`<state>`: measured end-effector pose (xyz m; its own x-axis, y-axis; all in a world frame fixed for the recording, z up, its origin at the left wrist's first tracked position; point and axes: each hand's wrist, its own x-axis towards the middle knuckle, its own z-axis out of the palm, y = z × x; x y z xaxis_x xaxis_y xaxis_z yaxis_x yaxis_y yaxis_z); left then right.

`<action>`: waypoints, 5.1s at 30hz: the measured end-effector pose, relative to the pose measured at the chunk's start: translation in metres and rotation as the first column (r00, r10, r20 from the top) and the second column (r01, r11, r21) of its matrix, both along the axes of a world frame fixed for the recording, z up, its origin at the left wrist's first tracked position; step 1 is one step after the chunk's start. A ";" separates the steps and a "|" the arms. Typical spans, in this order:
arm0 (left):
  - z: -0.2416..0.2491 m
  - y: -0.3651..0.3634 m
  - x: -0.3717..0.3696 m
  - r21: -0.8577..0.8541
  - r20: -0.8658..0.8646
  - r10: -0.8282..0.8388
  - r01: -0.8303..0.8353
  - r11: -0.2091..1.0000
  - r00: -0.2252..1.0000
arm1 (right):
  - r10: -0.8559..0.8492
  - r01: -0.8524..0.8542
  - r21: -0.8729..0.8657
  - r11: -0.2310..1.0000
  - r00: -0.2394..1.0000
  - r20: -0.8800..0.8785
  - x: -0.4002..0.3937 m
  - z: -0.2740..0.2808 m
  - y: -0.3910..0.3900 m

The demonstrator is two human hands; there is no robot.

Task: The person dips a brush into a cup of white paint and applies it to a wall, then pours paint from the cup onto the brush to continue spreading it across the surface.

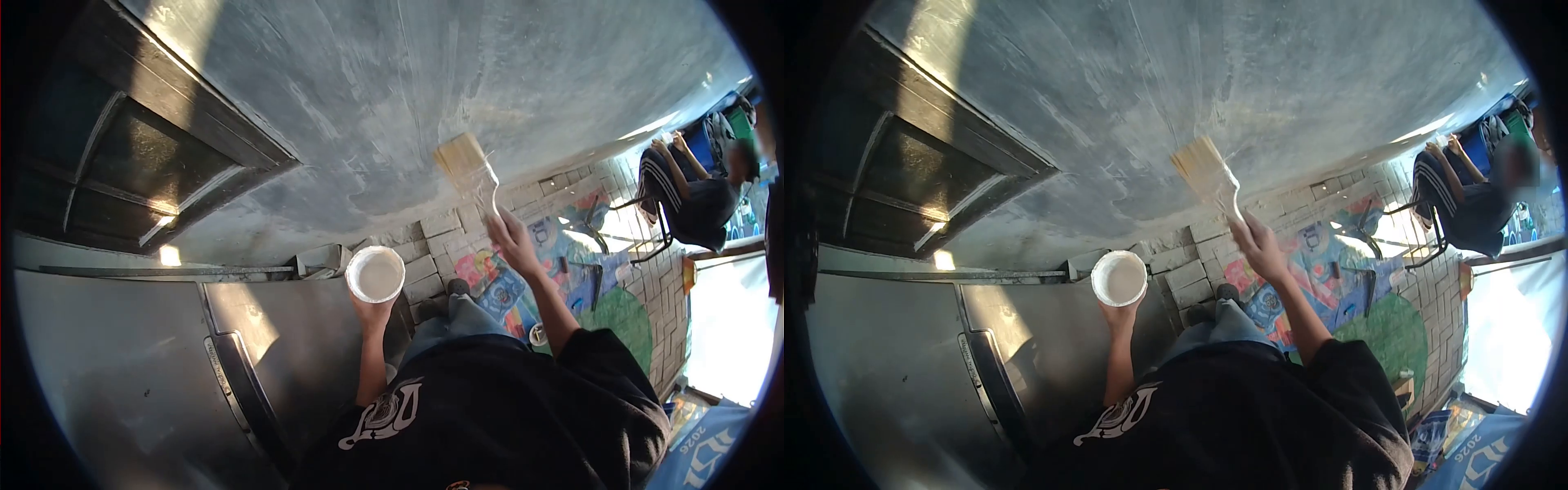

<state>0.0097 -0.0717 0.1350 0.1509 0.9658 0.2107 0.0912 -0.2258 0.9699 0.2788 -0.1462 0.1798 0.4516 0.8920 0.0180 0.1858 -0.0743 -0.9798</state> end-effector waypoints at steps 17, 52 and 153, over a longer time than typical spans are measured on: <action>-0.031 -0.032 -0.045 -0.185 -0.311 0.136 -0.200 0.962 0.941 | -0.359 0.322 0.295 0.899 0.930 0.080 -0.020 -0.146 0.245; -0.059 -0.017 -0.040 -0.087 -0.541 0.068 -0.136 0.987 0.838 | -0.413 0.316 0.501 0.806 0.906 0.094 -0.057 -0.090 0.290; 0.127 0.073 0.034 -0.011 0.004 -0.476 0.476 0.879 0.879 | 0.103 -0.119 0.010 0.993 0.889 0.446 -0.032 0.220 -0.064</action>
